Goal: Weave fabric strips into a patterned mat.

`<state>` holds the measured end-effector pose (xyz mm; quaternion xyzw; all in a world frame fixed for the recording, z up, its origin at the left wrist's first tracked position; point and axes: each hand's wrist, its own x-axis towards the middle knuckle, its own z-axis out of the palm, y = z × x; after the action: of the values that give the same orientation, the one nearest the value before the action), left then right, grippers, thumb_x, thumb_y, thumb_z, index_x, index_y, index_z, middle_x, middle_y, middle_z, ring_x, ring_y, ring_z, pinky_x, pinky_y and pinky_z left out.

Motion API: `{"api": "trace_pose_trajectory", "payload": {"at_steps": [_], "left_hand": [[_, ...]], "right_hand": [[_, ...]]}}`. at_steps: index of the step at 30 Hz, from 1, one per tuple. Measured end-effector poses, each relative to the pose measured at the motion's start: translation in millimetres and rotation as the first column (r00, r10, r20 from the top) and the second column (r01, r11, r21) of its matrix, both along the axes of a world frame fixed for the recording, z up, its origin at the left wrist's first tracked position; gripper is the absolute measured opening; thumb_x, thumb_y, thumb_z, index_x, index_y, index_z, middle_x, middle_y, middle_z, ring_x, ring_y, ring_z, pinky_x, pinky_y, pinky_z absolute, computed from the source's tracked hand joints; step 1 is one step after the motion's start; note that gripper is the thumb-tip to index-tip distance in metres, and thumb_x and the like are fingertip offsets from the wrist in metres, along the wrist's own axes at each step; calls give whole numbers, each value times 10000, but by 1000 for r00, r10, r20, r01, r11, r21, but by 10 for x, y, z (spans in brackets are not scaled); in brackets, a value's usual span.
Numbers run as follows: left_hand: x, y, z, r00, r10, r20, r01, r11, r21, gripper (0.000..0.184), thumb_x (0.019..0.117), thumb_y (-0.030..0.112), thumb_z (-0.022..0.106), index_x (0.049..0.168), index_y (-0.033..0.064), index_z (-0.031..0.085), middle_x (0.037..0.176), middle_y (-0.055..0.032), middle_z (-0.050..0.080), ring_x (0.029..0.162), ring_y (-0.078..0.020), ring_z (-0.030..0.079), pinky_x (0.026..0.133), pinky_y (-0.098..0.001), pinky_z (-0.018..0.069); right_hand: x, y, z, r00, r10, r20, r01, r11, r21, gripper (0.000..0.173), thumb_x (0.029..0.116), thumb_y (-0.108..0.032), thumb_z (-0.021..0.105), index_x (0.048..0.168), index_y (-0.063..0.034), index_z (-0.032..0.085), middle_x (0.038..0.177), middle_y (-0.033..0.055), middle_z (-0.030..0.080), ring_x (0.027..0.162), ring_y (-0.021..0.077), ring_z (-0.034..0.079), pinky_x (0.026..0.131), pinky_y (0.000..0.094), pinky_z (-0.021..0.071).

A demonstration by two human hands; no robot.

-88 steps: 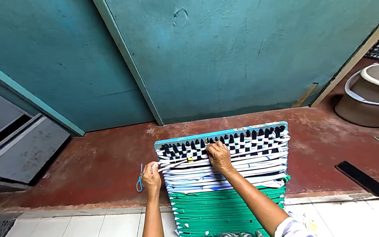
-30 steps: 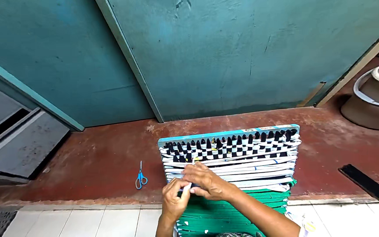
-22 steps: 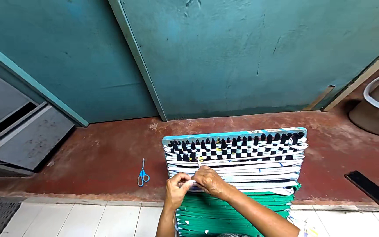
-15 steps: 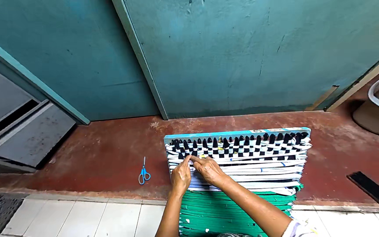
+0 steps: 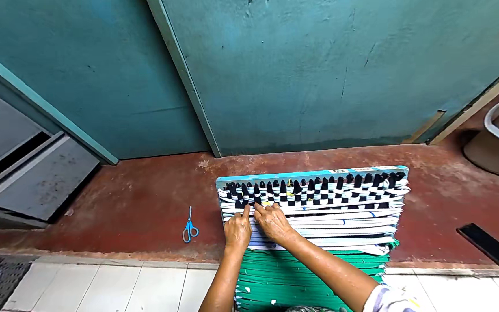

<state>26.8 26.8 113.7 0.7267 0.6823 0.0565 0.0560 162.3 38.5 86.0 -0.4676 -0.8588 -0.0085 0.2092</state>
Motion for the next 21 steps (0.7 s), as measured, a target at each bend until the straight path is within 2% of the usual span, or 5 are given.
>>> {"api": "trace_pose_trajectory", "payload": {"at_steps": [6,9,11,14,21], "left_hand": [[100,36,173,994,93,-55,-104,956,-276,530,1071,159,376,1599,203,376,1134,-224,716,1069,-420,688,890,-549,523],[32,191,42,939,110,325,-6,952,-307,475,1093,142,364,1554,40,412,1121,-243,712,1033,-385,696,948,-521,525],[-7,308,-117,690,186,700,54,951,-306,402,1087,80,381,1441,-88,472,804,-123,629,645,-175,582,667,-315,513],[-14,332,-157,181,394,901,104,903,-416,206,1090,51,359,1195,-36,515,608,34,470,439,-15,394,415,-164,323],[-158,184,-289,-78,320,944,245,924,-293,208,1016,2,356,1084,49,547,572,75,468,427,13,395,414,-136,338]], "right_hand": [[6,-42,52,994,-66,90,74,994,-82,223,962,20,533,1038,34,742,1327,184,680,890,376,726,790,520,539],[51,-9,74,998,-53,28,57,985,-160,239,990,8,502,1056,37,730,1357,177,666,962,394,723,816,540,534],[75,8,95,998,-56,-38,44,968,-247,251,1014,1,484,1105,52,712,1390,185,642,1042,411,709,870,558,528],[100,68,45,978,-70,-196,22,971,-238,242,1007,-14,505,1105,62,712,1306,199,688,1001,414,731,838,561,565],[28,121,103,963,-139,-233,69,956,-286,215,1005,-41,519,1061,42,708,1111,215,727,882,409,732,766,552,573]]}}
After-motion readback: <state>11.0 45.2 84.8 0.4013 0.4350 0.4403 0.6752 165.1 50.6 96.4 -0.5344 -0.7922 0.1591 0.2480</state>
